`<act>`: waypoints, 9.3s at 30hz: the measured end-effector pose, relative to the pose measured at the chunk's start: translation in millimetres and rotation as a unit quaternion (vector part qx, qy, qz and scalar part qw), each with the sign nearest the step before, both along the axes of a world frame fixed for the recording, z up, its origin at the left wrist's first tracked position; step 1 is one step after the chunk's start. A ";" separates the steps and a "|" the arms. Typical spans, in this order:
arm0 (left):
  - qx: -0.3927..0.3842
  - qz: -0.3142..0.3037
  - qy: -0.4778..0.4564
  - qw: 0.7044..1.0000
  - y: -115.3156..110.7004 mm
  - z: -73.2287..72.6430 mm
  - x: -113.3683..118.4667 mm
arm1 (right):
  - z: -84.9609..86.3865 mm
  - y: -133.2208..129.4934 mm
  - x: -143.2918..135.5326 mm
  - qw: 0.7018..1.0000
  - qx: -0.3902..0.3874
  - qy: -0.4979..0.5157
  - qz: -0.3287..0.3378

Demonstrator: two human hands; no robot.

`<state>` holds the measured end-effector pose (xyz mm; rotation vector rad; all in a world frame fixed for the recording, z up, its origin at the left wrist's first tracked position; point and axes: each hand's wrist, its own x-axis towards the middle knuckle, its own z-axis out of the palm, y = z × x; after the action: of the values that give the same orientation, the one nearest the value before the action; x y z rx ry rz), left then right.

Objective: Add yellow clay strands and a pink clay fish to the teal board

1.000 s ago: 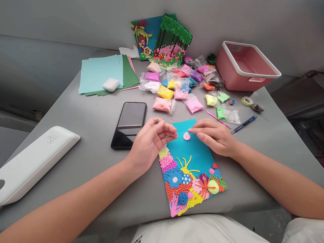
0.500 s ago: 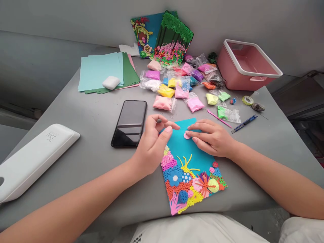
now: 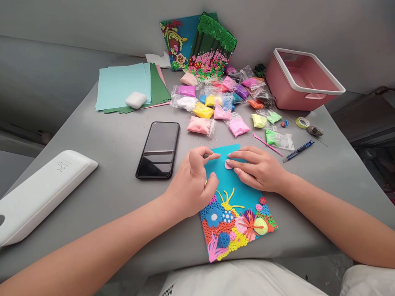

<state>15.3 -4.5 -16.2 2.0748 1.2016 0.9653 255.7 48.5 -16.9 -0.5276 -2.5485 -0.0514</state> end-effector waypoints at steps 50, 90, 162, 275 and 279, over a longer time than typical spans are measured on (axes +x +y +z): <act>-0.403 -0.033 -0.326 0.854 4.0 33.8 9.2 | 17.6 -35.0 -22.0 0.962 -0.140 0.231 -0.026; -0.455 0.006 -0.362 0.814 6.6 37.2 8.2 | 18.9 -34.3 -23.9 0.945 -0.195 0.260 -0.027; -0.409 0.052 -0.371 0.832 8.3 32.4 4.5 | 17.9 -22.5 -9.8 0.885 -0.306 0.326 -0.130; -0.039 -0.010 0.117 0.992 11.4 13.7 -1.3 | 9.3 0.7 14.2 0.996 -0.083 0.003 -0.022; 0.021 -0.006 0.053 0.998 9.3 16.2 -1.9 | 29.3 16.0 40.0 0.978 -0.113 0.055 -0.167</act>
<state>13.4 4.8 0.0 2.1881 1.2301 0.8922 295.7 64.5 12.4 -1.0147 -2.3455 0.1466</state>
